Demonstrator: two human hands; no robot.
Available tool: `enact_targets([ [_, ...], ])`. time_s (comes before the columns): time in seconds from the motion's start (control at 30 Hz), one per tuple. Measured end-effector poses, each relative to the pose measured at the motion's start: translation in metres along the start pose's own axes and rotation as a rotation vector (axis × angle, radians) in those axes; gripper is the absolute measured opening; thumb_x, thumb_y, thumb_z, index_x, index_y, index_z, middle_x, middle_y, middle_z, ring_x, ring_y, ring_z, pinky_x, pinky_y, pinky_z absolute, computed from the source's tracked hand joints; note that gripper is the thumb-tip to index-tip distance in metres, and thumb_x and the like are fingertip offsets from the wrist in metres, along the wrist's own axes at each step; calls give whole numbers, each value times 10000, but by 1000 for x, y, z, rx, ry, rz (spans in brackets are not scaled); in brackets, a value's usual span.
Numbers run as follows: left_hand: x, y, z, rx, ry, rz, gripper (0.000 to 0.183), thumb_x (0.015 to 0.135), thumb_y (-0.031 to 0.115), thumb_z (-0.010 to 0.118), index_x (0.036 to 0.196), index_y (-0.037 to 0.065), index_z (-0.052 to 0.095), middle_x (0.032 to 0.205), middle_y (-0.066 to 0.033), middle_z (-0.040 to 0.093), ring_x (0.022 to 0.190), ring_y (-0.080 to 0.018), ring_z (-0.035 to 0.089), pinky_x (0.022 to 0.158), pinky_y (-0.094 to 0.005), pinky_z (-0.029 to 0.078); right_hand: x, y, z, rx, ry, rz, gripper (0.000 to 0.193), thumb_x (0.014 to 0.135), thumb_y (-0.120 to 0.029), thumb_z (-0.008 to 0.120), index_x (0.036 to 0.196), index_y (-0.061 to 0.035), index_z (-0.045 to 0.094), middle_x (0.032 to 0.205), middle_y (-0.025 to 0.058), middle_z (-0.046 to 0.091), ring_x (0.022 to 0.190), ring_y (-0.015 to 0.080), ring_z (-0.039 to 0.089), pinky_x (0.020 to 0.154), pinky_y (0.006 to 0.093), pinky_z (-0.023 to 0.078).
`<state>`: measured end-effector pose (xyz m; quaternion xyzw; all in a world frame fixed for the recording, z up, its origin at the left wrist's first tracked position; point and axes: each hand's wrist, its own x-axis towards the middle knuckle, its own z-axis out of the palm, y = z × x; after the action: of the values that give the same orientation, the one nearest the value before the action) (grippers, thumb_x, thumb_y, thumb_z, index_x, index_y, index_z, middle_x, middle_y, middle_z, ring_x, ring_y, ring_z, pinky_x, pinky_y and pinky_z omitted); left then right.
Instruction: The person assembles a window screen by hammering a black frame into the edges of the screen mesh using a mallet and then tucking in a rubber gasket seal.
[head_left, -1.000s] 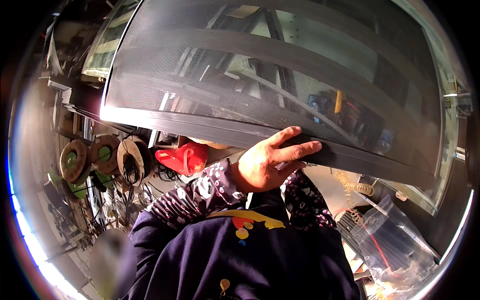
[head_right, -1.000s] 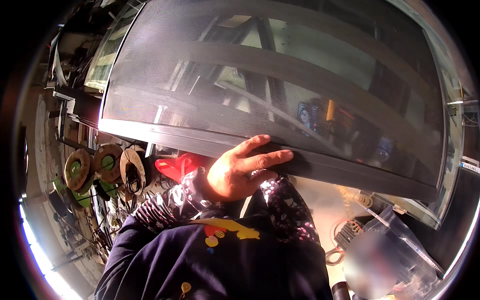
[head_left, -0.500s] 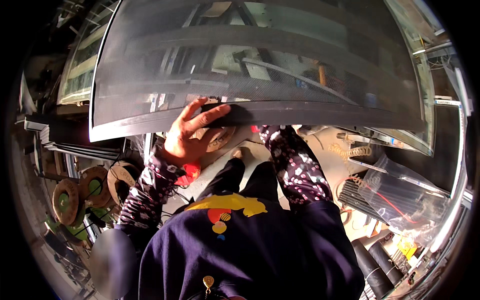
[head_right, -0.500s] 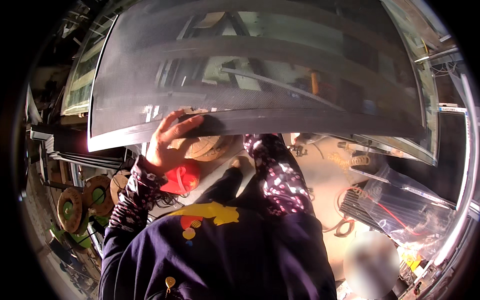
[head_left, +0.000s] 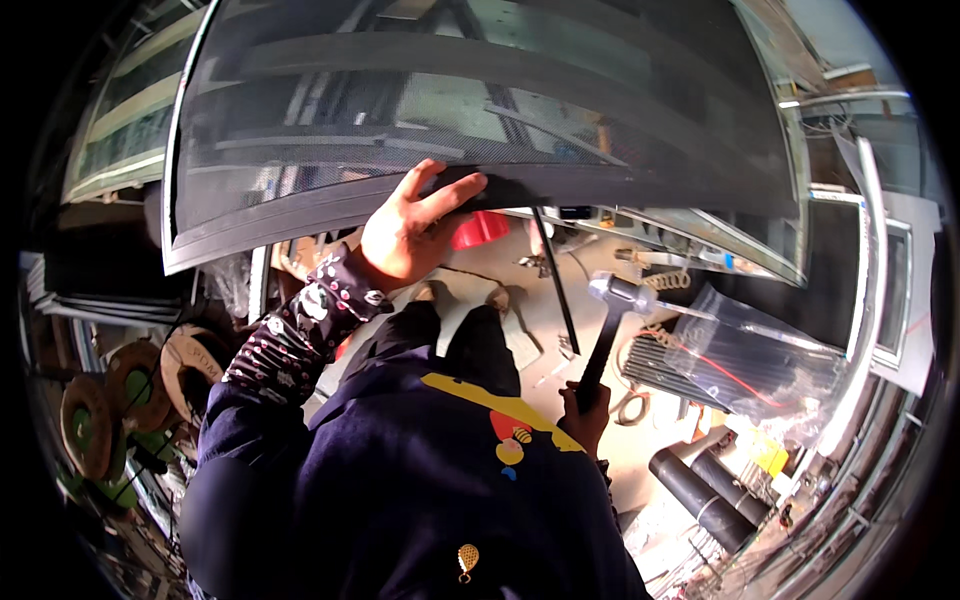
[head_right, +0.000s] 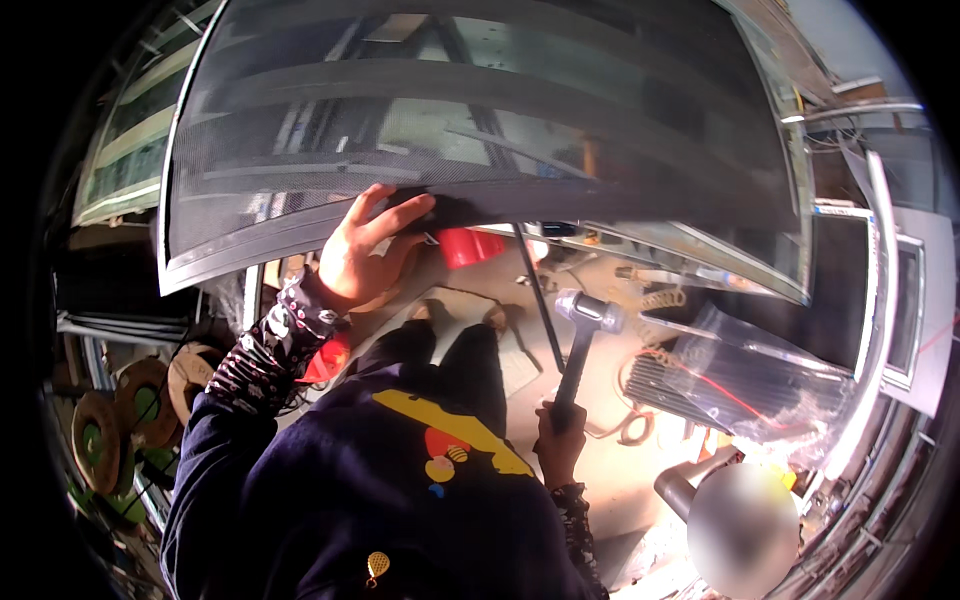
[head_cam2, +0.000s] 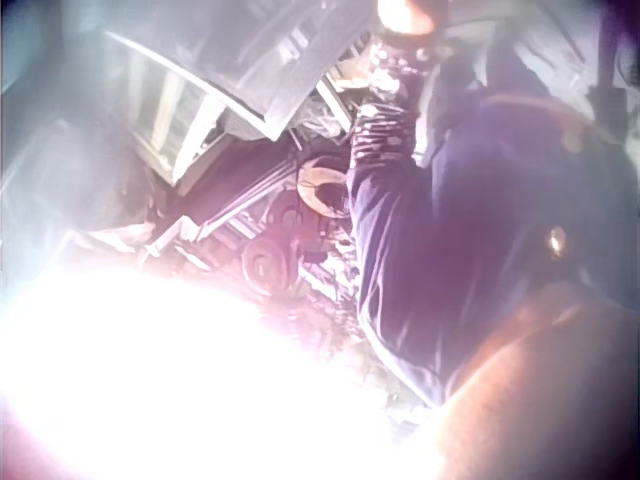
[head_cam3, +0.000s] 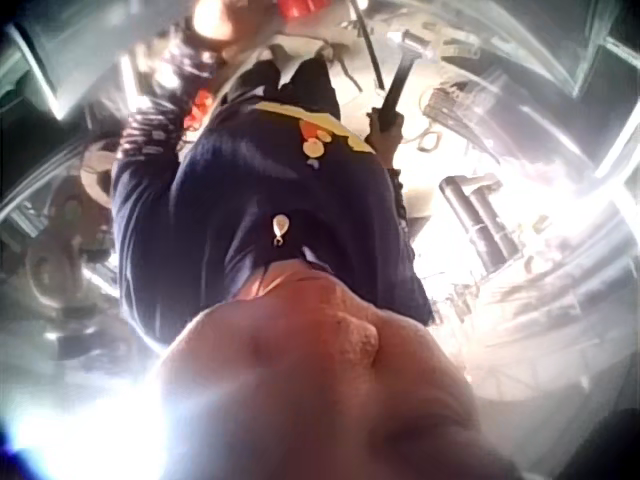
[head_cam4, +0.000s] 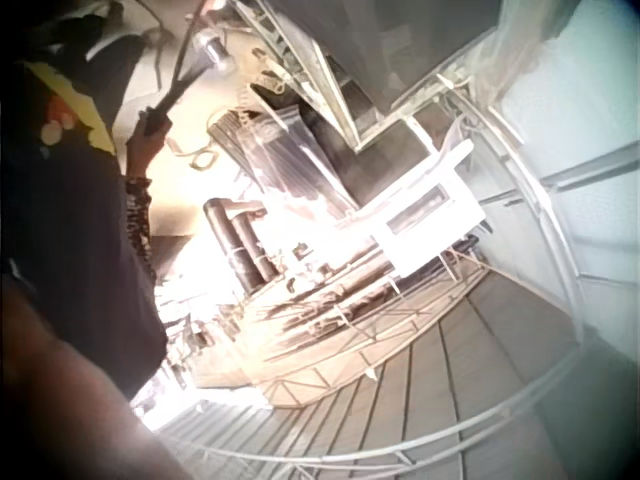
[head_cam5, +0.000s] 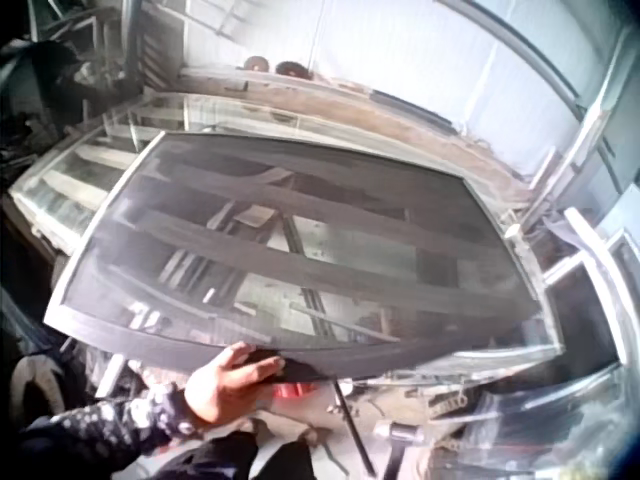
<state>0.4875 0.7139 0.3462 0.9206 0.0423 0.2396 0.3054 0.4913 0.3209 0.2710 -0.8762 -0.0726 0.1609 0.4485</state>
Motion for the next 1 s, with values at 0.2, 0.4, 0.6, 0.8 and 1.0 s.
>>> enact_targets([
  [0.2,22,15,28,-131,30,-24,446,740,-38,679,1173,24,588,1194,-104,598,1086,-374,529,953,-389,458,40,-118,-25,0,-90,47,236,869,-107,632,1039,-7,502,735,72,645,541,128,597,522,260,484],
  [0.4,39,30,50,-250,115,8,452,754,-69,630,1198,-17,557,1192,-158,583,1113,-360,538,928,-374,481,76,-164,-19,-187,-45,-197,261,938,-156,536,1131,5,465,746,75,570,626,183,569,610,316,463],
  [0.6,51,41,67,-375,177,-89,402,784,-52,627,1177,18,580,1118,-191,588,1058,-345,569,855,-362,522,96,-161,-28,-499,-95,-128,274,939,-197,523,1101,14,460,751,233,614,709,428,612,614,456,468],
  [0.8,56,40,83,-454,149,-93,394,797,-57,611,1186,-10,566,1127,-168,605,1058,-353,570,867,-373,516,96,-168,-30,-425,-120,-77,242,938,-191,526,1076,5,491,754,219,606,688,416,607,619,434,473],
  [1.0,51,35,80,-390,160,-67,407,784,-59,635,1184,-5,589,1146,-142,612,1063,-338,584,842,-340,538,97,-240,-75,-117,117,-170,272,969,-331,516,978,-60,508,621,7,512,495,109,490,416,262,389],
])
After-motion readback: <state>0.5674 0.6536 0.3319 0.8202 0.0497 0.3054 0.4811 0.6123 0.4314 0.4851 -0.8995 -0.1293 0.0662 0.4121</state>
